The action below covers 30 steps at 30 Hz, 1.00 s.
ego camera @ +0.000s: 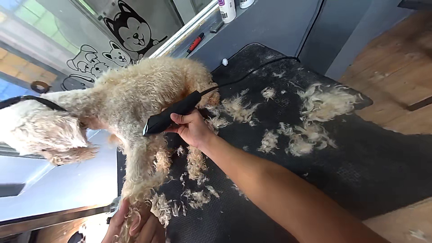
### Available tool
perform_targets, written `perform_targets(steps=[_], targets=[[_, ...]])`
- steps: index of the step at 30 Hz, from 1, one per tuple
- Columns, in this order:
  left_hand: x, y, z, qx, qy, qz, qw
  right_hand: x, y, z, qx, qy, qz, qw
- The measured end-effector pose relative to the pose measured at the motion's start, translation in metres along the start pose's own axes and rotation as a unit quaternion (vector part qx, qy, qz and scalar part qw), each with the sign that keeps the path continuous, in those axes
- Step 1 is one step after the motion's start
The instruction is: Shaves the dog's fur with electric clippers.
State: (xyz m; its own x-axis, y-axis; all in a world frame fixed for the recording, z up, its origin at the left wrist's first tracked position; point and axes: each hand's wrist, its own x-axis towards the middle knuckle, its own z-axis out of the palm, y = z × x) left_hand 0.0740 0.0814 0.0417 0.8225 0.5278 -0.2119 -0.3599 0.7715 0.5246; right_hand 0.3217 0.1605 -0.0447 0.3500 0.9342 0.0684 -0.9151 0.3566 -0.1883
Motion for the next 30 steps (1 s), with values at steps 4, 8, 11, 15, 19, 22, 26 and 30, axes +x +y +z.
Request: perform_targets(steps=[4,8,11,15,19,22,26,30], targets=[[0.000,0.000,-0.002,0.010,0.008,0.009,1.000,-0.007,0.001,-0.003,-0.011,-0.027,0.030,0.999],[0.005,-0.006,-0.006,-0.015,0.000,0.008,1.000,-0.023,0.007,-0.003,-0.027,-0.027,0.041,0.998],[0.007,-0.007,-0.007,-0.017,-0.005,0.009,1.000,-0.036,0.008,-0.002,-0.060,-0.065,0.072,0.993],[0.005,-0.003,-0.007,-0.011,-0.005,0.019,1.000,-0.027,0.000,-0.002,-0.067,-0.044,0.038,0.996],[0.002,0.000,-0.004,0.005,-0.002,0.012,1.000,-0.004,0.002,0.001,0.002,0.061,-0.015,0.998],[0.003,0.002,-0.005,0.013,-0.006,0.005,1.000,-0.004,0.008,0.001,0.017,0.045,0.016,0.999],[0.004,-0.002,-0.008,-0.005,-0.009,0.014,1.000,-0.017,0.010,-0.001,0.016,0.014,0.032,0.999],[0.008,-0.005,-0.013,-0.013,-0.019,0.008,1.000,-0.038,0.019,0.006,0.001,0.022,0.025,0.999]])
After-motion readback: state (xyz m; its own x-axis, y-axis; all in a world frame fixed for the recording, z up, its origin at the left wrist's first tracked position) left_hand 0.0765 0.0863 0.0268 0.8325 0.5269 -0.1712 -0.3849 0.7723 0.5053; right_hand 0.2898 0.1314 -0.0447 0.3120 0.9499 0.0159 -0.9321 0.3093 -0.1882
